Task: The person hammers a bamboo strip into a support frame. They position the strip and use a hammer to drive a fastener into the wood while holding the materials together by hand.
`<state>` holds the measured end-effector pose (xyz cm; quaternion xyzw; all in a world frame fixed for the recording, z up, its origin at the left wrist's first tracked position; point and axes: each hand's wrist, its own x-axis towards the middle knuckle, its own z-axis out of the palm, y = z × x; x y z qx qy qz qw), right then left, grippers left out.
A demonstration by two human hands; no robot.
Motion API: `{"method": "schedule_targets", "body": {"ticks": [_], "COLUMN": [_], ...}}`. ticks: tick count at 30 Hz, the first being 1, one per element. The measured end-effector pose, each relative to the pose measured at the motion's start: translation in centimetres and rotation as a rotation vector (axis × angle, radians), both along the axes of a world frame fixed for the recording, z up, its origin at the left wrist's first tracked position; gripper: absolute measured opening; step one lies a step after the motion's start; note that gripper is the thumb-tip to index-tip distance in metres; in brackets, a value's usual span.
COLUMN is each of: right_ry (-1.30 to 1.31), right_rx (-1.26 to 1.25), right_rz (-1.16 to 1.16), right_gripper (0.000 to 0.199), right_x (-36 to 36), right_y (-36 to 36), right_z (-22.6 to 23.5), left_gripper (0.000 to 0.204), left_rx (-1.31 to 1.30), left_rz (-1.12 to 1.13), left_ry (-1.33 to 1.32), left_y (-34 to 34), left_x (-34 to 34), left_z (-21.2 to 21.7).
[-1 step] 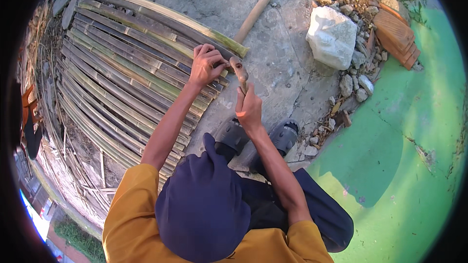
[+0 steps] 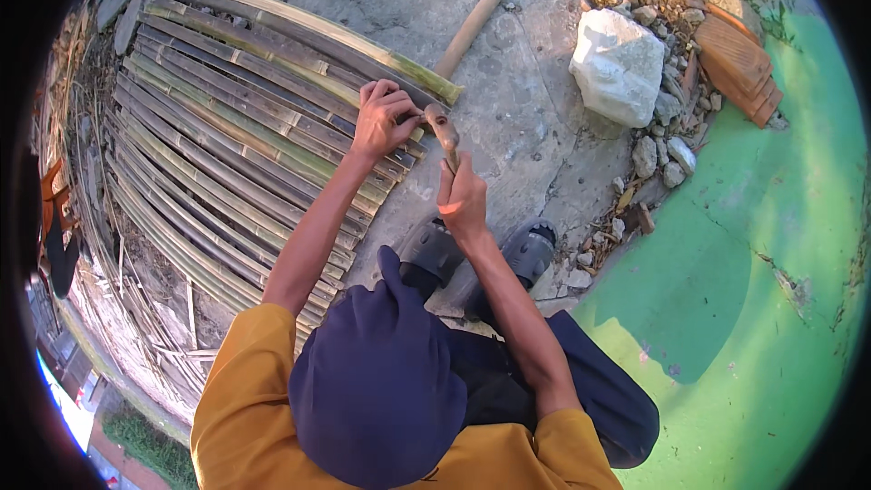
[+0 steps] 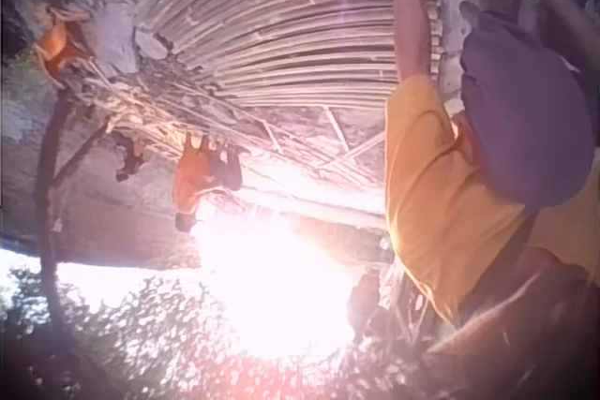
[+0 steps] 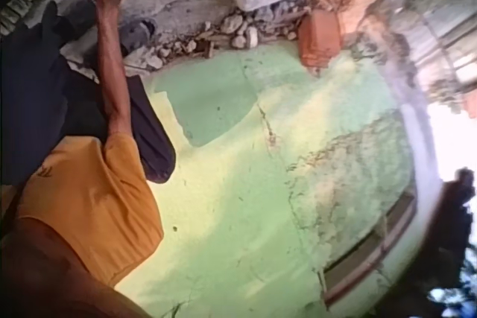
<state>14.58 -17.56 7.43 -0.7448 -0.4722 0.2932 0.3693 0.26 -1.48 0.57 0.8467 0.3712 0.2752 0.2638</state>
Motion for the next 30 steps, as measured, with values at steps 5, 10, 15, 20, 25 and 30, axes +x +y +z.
{"method": "schedule_targets", "body": {"ticks": [5,10,15,20,25,30], "right_ry": [-0.053,-0.037,0.017,-0.093,-0.01,-0.116], "right_rx": [-0.153,0.006,-0.104,-0.164,-0.031,-0.228], "right_rz": [0.088,0.015,0.054,0.102,0.037,0.104], "right_gripper": [0.02,0.02,0.019,0.019,0.021,0.021], "right_x": [0.5,0.4,0.6,0.9,0.4,0.3], "right_y": [1.0,1.1,0.8,1.2,0.8,1.0], "right_z": [-0.7,-0.5,-0.2,-0.9,0.0,-0.5], "left_gripper": [0.015,0.016,0.015,0.015,0.015,0.015], "left_rx": [0.004,0.022,-0.045,0.014,-0.019,-0.027], "left_rz": [0.007,0.0,-0.008,-0.009,-0.001,0.006], "left_ry": [-0.008,0.02,-0.015,0.04,-0.011,-0.012], "left_y": [0.5,0.4,-0.2,0.1,0.2,-0.3], "left_x": [0.4,0.5,0.4,0.6,0.6,0.0], "left_z": [-0.5,-0.5,-0.5,-0.5,-0.1,-0.3]}}
